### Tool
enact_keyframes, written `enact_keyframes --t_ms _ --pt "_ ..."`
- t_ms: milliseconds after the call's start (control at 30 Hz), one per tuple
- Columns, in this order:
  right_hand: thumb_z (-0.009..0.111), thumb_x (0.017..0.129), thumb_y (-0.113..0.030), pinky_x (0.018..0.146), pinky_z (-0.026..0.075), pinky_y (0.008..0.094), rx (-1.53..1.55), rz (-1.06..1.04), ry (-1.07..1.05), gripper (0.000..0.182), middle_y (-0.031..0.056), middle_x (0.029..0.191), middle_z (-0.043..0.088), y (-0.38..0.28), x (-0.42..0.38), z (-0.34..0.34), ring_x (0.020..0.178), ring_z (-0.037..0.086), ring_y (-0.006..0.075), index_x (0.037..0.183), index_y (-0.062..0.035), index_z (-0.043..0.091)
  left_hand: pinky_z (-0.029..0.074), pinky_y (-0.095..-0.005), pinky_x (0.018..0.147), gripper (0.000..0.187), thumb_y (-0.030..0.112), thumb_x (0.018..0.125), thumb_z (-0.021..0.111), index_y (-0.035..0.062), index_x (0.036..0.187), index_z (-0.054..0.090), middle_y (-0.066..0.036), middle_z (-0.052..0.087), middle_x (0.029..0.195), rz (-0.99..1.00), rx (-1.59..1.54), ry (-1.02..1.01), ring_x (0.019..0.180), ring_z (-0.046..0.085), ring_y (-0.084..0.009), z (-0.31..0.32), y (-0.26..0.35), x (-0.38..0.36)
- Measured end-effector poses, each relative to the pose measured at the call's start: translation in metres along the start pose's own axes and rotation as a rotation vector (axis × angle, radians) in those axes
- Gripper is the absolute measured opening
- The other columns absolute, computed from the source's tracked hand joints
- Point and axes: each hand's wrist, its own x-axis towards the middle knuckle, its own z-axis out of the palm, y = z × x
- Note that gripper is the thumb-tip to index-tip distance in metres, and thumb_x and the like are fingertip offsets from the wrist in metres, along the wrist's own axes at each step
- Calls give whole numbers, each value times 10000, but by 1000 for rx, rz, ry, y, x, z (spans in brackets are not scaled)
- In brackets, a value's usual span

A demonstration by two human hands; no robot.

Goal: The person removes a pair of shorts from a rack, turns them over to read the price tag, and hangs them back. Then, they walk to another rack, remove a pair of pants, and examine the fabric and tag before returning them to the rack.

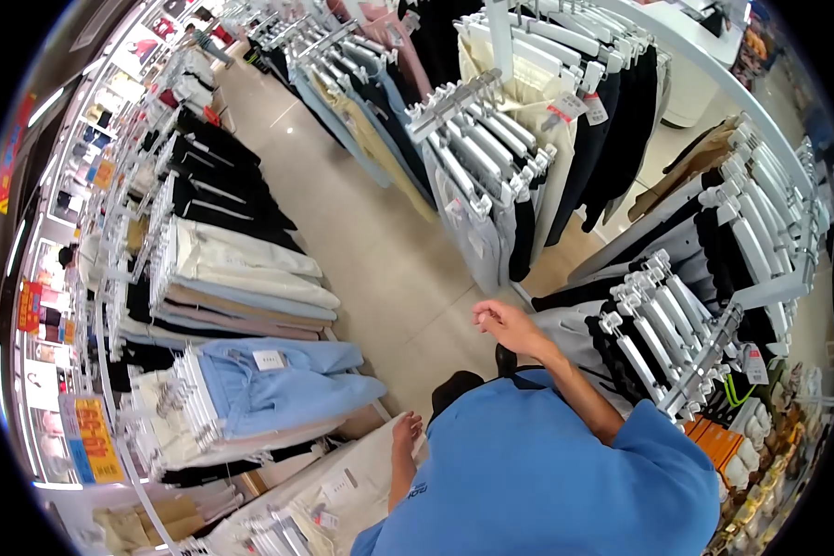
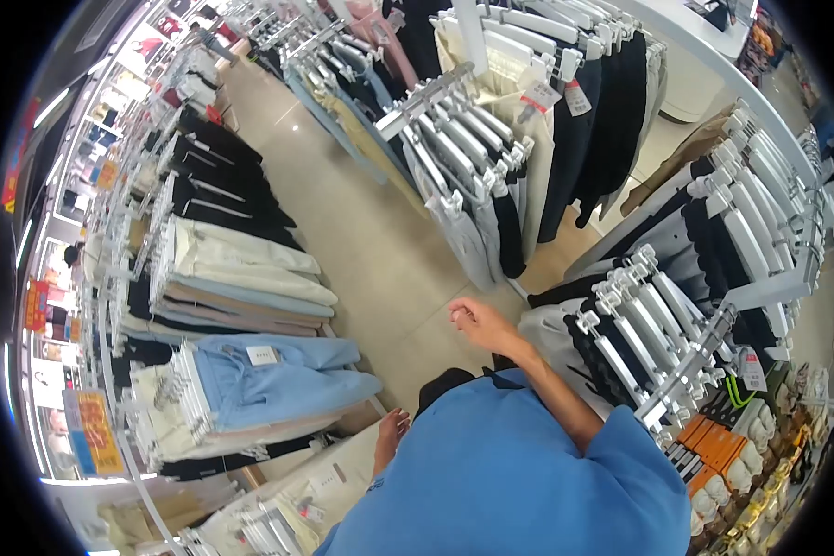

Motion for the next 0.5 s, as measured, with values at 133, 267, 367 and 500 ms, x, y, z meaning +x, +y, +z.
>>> enact_keyframes --t_ms 133,267,367,500 --pt "516 1015 -162 798 501 281 128 -98 187 273 68 1038 685 -18 14 -22 899 630 130 1234 -13 584 531 -286 746 428 213 980 522 71 1383 530 -62 687 1075 -11 154 -100 846 642 -144 32 74 40" --pt "519 1018 -124 825 498 269 218 -185 432 244 66 1068 691 -50 32 -32 927 627 122 1216 -6 600 520 -265 739 407 268 1019 504 87 1381 538 -52 686 1094 5 339 -239 880 635 -136 49 157 99" --pt "543 994 -80 854 492 272 231 -312 697 247 72 1088 684 -96 52 -24 942 620 120 1220 -5 610 506 -250 714 403 302 1029 499 92 1370 549 -50 690 1103 53 469 -328 870 628 -128 72 233 155" --pt "621 930 -77 922 475 322 -167 -430 979 297 127 1185 659 -130 91 -20 1036 623 211 1217 2 627 489 -247 685 383 299 1029 504 82 1333 590 -45 706 1063 224 623 -398 835 612 -105 127 356 212"
